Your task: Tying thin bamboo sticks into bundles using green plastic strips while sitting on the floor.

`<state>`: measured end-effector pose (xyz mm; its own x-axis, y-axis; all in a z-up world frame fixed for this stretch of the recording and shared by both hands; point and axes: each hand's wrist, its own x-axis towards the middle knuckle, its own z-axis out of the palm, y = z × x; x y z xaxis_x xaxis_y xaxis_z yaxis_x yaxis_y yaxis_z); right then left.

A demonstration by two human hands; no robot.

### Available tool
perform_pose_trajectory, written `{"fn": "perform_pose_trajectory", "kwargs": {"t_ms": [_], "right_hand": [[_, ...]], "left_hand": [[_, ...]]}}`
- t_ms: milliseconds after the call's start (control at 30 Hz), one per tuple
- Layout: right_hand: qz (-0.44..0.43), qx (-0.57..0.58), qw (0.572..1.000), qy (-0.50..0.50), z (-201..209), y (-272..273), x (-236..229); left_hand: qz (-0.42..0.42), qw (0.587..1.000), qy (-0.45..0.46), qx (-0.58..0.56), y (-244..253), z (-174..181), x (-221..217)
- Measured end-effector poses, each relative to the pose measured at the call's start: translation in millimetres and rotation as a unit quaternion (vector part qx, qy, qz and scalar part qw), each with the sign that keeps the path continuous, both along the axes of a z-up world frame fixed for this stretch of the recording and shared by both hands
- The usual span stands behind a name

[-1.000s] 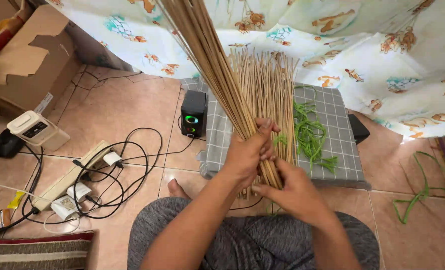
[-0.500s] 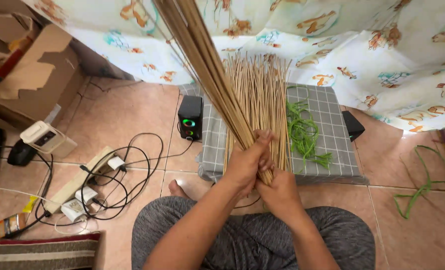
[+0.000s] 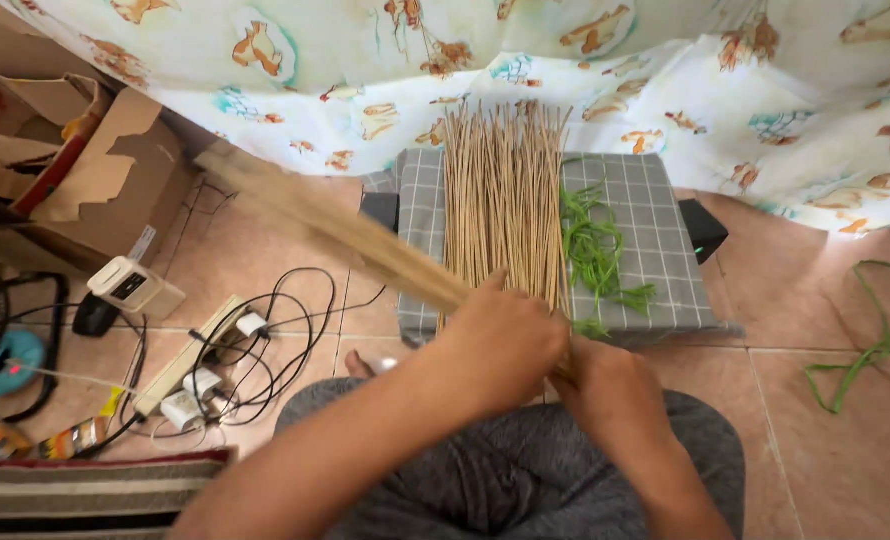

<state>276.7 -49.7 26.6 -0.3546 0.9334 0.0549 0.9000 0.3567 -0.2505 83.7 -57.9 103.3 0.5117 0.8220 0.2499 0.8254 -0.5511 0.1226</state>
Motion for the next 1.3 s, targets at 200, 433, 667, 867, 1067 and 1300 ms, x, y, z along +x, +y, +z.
{"fn": "perform_pose_trajectory", "kwargs": {"t_ms": [200, 433, 667, 867, 1067, 1300], "right_hand": [[0.113, 0.054, 0.992, 0.017, 28.0, -18.7, 5.3], [0.114, -0.076, 0.941, 0.308, 66.7, -18.8, 52.2], [0.101, -0.131, 0.876, 0.453, 40.7, -15.7, 39.8], [0.123, -0.217, 0.780, 0.574, 21.2, -18.5, 29.5], [0.064, -0.245, 0.762, 0.596, 22.8, -25.6, 23.2], [-0.001, -0.243, 0.606, 0.757, -9.3, -36.7, 23.2]], "left_hand": [[-0.058, 0.929, 0.167, -0.326, 24.4, -25.5, 29.5], [0.030, 0.911, 0.064, -0.406, -1.7, 20.0, -4.0], [-0.008, 0.898, -0.045, -0.438, -27.2, 62.0, -1.9], [-0.026, 0.882, -0.126, -0.453, -40.2, 55.5, -6.2], [0.000, 0.881, -0.145, -0.450, -51.9, 46.2, -5.4], [0.054, 0.918, -0.134, -0.368, -65.3, 37.5, -0.1]]}}
